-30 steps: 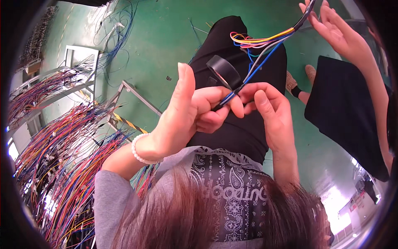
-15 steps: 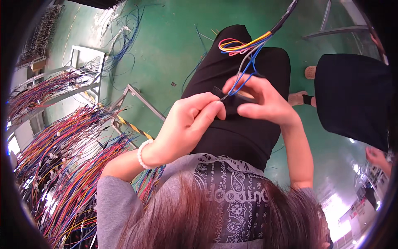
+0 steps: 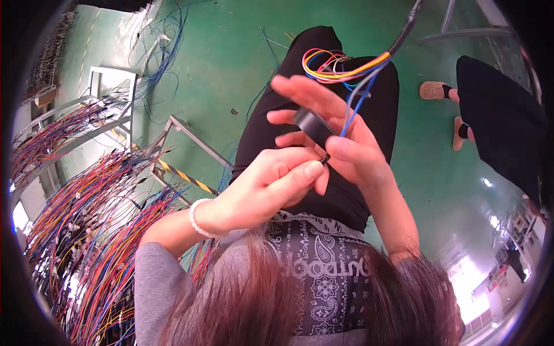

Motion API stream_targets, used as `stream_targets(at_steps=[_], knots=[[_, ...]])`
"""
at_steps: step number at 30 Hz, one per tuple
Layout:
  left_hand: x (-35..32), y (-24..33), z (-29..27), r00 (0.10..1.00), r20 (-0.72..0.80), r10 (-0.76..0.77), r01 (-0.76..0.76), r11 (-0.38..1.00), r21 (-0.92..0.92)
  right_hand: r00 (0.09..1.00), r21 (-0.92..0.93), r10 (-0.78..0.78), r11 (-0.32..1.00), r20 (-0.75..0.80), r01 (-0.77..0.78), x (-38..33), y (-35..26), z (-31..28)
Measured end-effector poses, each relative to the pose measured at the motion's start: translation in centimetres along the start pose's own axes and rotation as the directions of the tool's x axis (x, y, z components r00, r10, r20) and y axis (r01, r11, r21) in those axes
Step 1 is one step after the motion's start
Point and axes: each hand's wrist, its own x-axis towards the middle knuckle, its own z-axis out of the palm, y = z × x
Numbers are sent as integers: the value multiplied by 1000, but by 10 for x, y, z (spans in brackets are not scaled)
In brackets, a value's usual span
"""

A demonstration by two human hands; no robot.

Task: Wrapping bundles of electrical wires with tape to form harnesses and hanging them on a rack.

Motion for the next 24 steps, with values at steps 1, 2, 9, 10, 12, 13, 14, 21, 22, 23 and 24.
stream_targets(at_steps=[1,2,9,10,12,13,14,21,22,23,24], knots=[[0,2,-1,997,65,-45,52,992,-115,970,-131,15,991,244,17,5,-6,-12],[0,3,-1,988,134,-81,110,968,-224,881,-252,61,965,470,68,11,-12,-22],[3,-13,-5,834,-39,550,-294,503,813,928,-195,371,909,-25,-369,-33,-55,-23],[2,-12,-3,836,-34,548,-297,503,812,895,64,438,899,-87,-433,-39,-66,-4],[0,-10,0,811,96,577,-331,316,889,962,-163,269,948,-57,-274,-48,-61,3],[2,-15,1,757,118,642,-419,339,843,973,-323,216,918,-82,-231,-51,-51,-2],[2,-13,3,757,119,643,-418,335,845,943,-416,277,847,-185,-331,-47,-45,-3],[-3,2,3,978,5,207,-181,844,505,968,-400,182,911,174,-100,1,-21,-16],[-5,12,1,988,-23,151,-119,856,503,971,-461,121,887,207,-12,0,-23,-24],[-4,7,2,961,-65,269,-195,825,530,976,-476,175,874,133,-92,-6,-29,-28],[-2,-1,3,915,-109,387,-266,785,559,971,-488,232,855,61,-174,-13,-35,-31]])
